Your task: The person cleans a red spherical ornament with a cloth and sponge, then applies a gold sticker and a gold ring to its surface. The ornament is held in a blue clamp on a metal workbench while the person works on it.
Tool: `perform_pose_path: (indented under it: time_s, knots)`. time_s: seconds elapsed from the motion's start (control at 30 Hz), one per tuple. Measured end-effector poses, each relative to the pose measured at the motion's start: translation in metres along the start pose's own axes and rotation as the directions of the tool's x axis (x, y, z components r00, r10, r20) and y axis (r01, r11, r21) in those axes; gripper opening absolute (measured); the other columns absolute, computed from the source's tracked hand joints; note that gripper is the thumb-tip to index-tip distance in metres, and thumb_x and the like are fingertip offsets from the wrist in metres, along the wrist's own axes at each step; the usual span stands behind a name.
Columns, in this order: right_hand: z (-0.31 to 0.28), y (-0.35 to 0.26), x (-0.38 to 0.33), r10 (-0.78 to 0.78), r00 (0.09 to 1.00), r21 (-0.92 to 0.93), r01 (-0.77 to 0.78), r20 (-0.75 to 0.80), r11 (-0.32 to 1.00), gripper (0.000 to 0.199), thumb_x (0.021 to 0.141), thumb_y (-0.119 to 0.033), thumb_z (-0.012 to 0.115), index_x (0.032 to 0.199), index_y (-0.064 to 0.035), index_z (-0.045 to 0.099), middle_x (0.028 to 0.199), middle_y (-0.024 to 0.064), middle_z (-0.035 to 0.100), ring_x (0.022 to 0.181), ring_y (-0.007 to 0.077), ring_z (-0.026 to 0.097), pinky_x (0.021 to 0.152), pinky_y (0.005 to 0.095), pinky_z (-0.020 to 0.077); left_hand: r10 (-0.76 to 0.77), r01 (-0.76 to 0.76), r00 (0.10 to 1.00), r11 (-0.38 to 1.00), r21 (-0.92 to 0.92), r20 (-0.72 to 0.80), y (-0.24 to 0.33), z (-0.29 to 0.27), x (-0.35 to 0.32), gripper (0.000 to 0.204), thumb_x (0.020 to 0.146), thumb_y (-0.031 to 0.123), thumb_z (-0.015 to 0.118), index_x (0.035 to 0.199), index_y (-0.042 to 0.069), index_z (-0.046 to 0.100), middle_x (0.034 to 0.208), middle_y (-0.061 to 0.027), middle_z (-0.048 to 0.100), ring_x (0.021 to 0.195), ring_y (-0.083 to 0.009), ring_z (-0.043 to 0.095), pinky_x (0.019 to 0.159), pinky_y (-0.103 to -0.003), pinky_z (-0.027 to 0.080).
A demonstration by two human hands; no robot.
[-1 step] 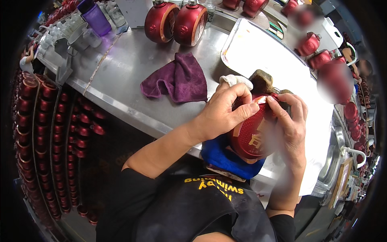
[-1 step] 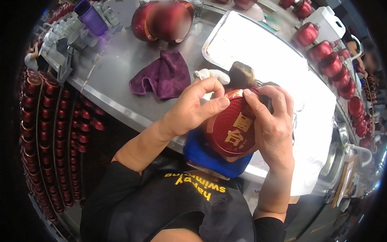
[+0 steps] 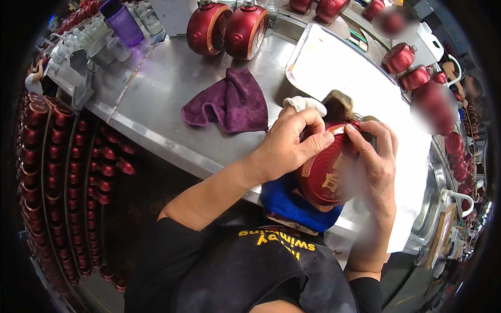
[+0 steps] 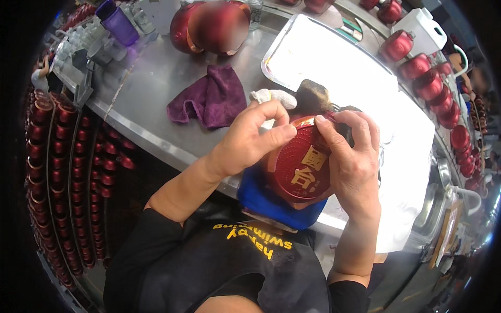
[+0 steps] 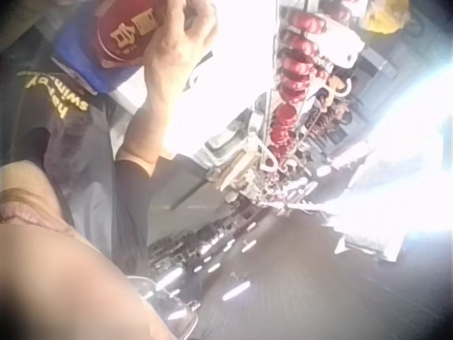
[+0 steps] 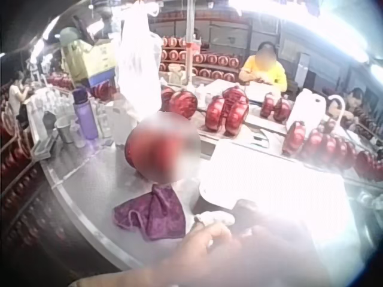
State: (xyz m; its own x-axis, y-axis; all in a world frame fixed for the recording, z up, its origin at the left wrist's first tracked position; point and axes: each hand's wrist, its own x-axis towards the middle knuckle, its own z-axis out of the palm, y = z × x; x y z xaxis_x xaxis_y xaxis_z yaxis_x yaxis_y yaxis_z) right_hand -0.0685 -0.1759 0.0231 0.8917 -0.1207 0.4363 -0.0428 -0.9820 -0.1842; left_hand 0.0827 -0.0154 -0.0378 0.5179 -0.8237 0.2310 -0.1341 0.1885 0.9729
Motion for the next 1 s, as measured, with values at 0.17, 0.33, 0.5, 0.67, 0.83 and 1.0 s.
perform_pose_path:
  time_s: [0.17, 0.33, 0.5, 0.67, 0.83, 1.0]
  knots:
    - [0.000, -0.001, 0.000, -0.009, 1.000, -0.009, 0.009, 0.002, 1.000, 0.055, 0.073, 0.015, 0.063, 0.120, -0.0110, 0.074, 0.123, 0.0113, 0.060, 0.121, 0.0346, 0.055, 0.101, 0.0457, 0.0501, -0.001, 0.005, 0.999, 0.997, 0.082, -0.051, 0.005, -0.002, 0.004, 0.022, 0.097, 0.021, 0.068, 0.086, 0.003, 0.063, 0.092, -0.0066, 0.064, 0.092, -0.0131, 0.056, 0.086, -0.032, 0.046]
    - [-0.002, -0.002, 0.001, -0.004, 1.000, -0.013, 0.004, 0.013, 1.000, 0.053, 0.073, 0.014, 0.065, 0.120, -0.0112, 0.074, 0.123, 0.0113, 0.059, 0.121, 0.0346, 0.055, 0.100, 0.0455, 0.0502, -0.105, 0.104, 0.995, 0.994, -0.022, -0.004, 0.009, -0.007, 0.011, 0.022, 0.088, 0.015, 0.069, 0.075, 0.000, 0.061, 0.077, -0.0125, 0.063, 0.081, -0.0228, 0.058, 0.079, -0.037, 0.047]
    - [-0.001, -0.004, 0.003, -0.024, 1.000, -0.015, 0.024, 0.016, 1.000, 0.050, 0.074, 0.009, 0.069, 0.119, -0.0121, 0.074, 0.123, 0.0105, 0.060, 0.120, 0.0344, 0.056, 0.099, 0.0449, 0.0505, 0.084, -0.065, 0.990, 0.985, 0.161, -0.114, 0.007, -0.002, 0.016, 0.024, 0.084, 0.013, 0.071, 0.069, 0.000, 0.059, 0.071, -0.0160, 0.063, 0.075, -0.0295, 0.059, 0.075, -0.041, 0.048]
    - [-0.001, -0.005, 0.006, -0.034, 0.999, -0.032, 0.034, 0.012, 0.999, 0.047, 0.074, 0.005, 0.070, 0.117, -0.0124, 0.075, 0.123, 0.0106, 0.060, 0.119, 0.0345, 0.056, 0.098, 0.0447, 0.0510, 0.072, -0.054, 0.991, 0.987, 0.151, -0.115, 0.001, -0.003, 0.013, 0.024, 0.083, 0.014, 0.073, 0.069, 0.001, 0.060, 0.073, -0.0172, 0.065, 0.080, -0.0327, 0.061, 0.076, -0.044, 0.048]
    - [-0.002, -0.008, 0.009, -0.084, 0.996, -0.039, 0.086, 0.040, 0.996, 0.045, 0.073, 0.003, 0.070, 0.116, -0.0124, 0.075, 0.123, 0.0108, 0.060, 0.119, 0.0352, 0.056, 0.098, 0.0452, 0.0512, 0.111, -0.089, 0.987, 0.980, 0.180, -0.114, -0.002, -0.003, 0.009, 0.023, 0.084, 0.016, 0.073, 0.072, 0.001, 0.060, 0.079, -0.0184, 0.066, 0.084, -0.0338, 0.060, 0.078, -0.044, 0.048]
    - [-0.002, -0.010, 0.011, -0.081, 0.995, -0.060, 0.084, 0.053, 0.995, 0.045, 0.072, 0.003, 0.070, 0.115, -0.0116, 0.075, 0.124, 0.0111, 0.059, 0.119, 0.0355, 0.056, 0.098, 0.0456, 0.0512, 0.110, -0.095, 0.988, 0.985, 0.142, -0.108, -0.005, -0.004, 0.008, 0.021, 0.084, 0.016, 0.073, 0.074, 0.001, 0.061, 0.084, -0.0180, 0.066, 0.088, -0.0346, 0.060, 0.081, -0.044, 0.049]
